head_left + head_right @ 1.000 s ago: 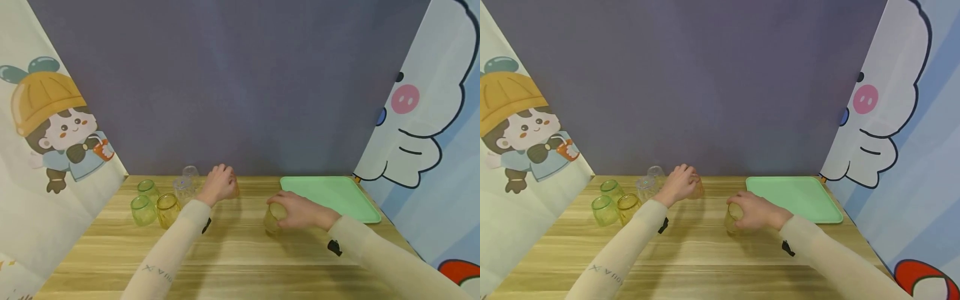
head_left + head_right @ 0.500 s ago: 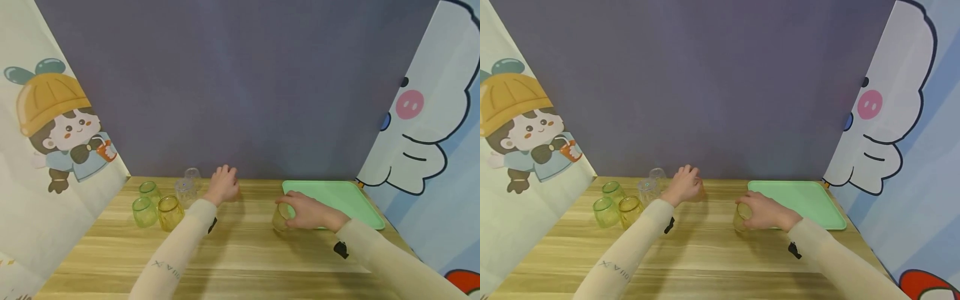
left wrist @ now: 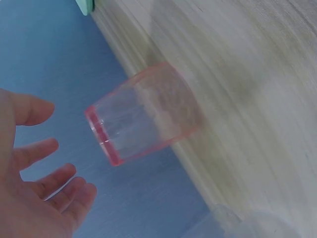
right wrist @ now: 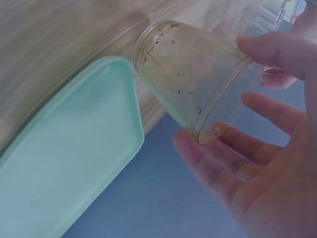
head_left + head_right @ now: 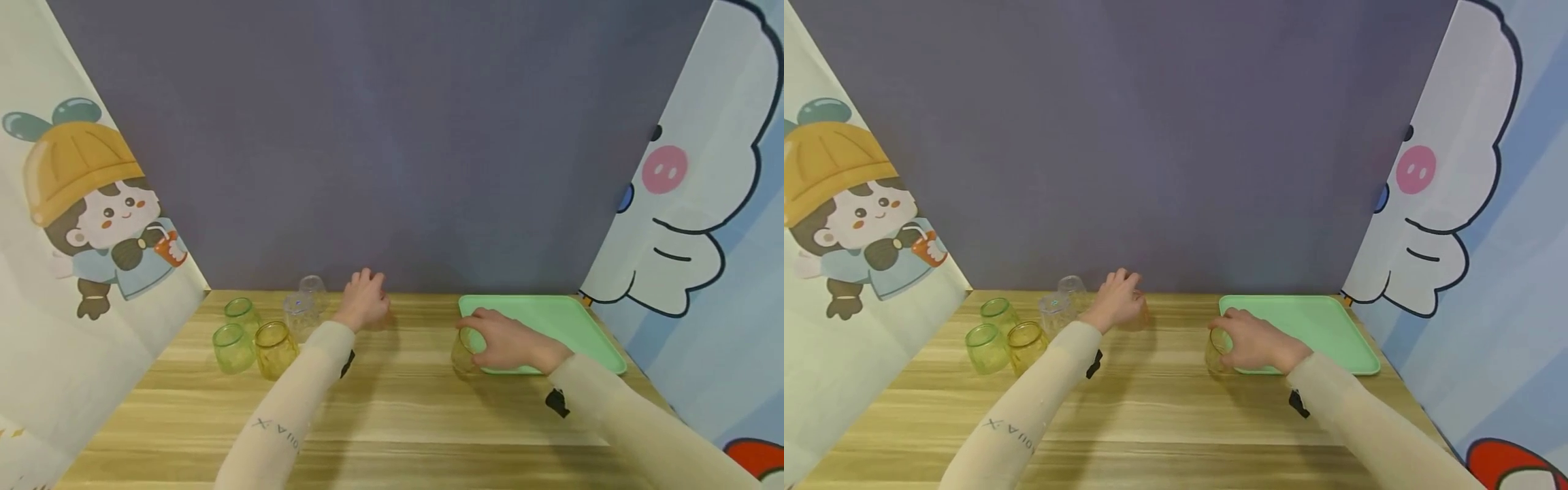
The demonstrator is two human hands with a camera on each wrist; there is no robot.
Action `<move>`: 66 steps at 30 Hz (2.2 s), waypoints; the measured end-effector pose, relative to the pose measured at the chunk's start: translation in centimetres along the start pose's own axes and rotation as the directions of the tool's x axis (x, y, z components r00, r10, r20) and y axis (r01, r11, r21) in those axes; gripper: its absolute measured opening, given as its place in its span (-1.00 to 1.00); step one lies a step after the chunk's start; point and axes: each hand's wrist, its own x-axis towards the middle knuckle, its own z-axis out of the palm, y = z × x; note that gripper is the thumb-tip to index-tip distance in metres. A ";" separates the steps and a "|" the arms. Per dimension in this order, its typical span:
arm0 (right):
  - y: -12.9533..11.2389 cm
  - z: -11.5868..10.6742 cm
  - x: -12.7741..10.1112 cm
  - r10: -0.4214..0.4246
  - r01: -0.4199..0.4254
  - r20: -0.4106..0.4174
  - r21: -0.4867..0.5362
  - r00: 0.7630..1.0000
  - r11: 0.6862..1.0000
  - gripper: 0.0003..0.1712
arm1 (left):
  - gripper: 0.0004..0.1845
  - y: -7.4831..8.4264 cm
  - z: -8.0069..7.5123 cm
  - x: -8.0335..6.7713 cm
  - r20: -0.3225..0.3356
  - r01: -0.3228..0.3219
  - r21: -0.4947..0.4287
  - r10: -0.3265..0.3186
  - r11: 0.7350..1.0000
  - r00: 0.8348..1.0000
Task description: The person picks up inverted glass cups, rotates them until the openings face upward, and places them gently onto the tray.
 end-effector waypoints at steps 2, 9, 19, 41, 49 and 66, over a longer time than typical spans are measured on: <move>0.1 -0.2 0.1 0.004 -0.004 0.015 -0.009 1.000 1.000 -0.31 | -0.53 -0.1 0.1 0.1 0.010 0.010 0.012 -0.011 1.000 1.000; 1.1 -1.0 0.0 0.034 -0.033 0.038 -0.029 0.999 0.999 -0.31 | -0.54 -0.5 1.0 0.5 0.055 0.045 0.016 -0.046 0.999 0.997; 2.5 -1.8 0.0 0.031 -0.030 0.036 -0.029 0.999 0.999 -0.30 | -0.44 -1.1 1.9 0.8 0.083 0.081 -0.025 -0.079 0.996 0.993; 5.3 -2.9 -1.0 0.057 -0.057 -0.007 -0.005 0.998 0.998 -0.29 | -0.63 -1.6 3.5 0.8 0.005 0.100 -0.133 -0.100 0.986 0.995; 6.5 -3.1 -1.8 0.095 -0.095 -0.021 0.005 0.995 0.995 -0.29 | -0.66 -1.5 3.5 0.6 -0.001 0.088 -0.124 -0.089 0.988 0.996; 10.1 -2.2 -2.9 0.164 -0.165 -0.048 -0.037 0.985 0.986 -0.29 | -0.58 -1.8 3.1 0.4 0.035 0.101 -0.124 -0.097 0.987 0.995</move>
